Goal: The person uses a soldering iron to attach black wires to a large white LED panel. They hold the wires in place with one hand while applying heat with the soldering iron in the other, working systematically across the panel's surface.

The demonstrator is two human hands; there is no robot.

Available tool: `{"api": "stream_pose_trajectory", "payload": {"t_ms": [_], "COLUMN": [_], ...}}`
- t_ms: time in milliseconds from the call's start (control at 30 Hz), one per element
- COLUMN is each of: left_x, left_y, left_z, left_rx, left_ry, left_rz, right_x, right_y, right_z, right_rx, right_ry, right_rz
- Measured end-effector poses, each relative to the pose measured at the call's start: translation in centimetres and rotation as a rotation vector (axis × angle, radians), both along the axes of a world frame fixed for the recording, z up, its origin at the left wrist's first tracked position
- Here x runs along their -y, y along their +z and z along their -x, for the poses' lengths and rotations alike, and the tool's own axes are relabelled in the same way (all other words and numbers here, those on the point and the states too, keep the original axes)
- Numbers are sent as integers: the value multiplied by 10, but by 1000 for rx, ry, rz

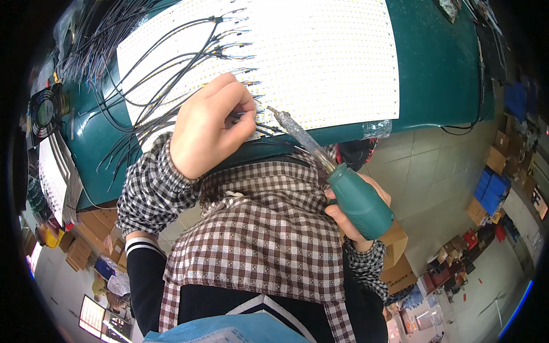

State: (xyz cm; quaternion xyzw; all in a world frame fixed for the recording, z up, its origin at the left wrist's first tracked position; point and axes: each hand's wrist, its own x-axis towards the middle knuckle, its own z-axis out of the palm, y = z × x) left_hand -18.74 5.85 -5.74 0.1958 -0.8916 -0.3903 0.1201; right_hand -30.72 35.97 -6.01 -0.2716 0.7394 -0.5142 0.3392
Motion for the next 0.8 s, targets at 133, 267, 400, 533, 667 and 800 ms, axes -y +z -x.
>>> {"api": "stream_pose_trajectory", "payload": {"t_ms": [133,267,400,533,667,800], "left_x": [-1,-2,-2,-4,-4,-5], "left_y": [0,0,0,1,1,2], "left_z": [0,0,0,0,0,0], "left_rx": [5,4,3,6,7,12], "left_ry": [3,10,11,12,11,13], "left_rz": [4,8,14,13,12,6], "right_x": [-1,2,6,7,7,8], "right_y": [-3,-2,1,1,1,4], "right_z": [0,0,0,0,0,-1], "right_rx": [-22,-41,-60,-89,-116,-110], "right_ry": [11,25,39,51,52,40], "right_rz": [-6,6,30,28,24,21]}}
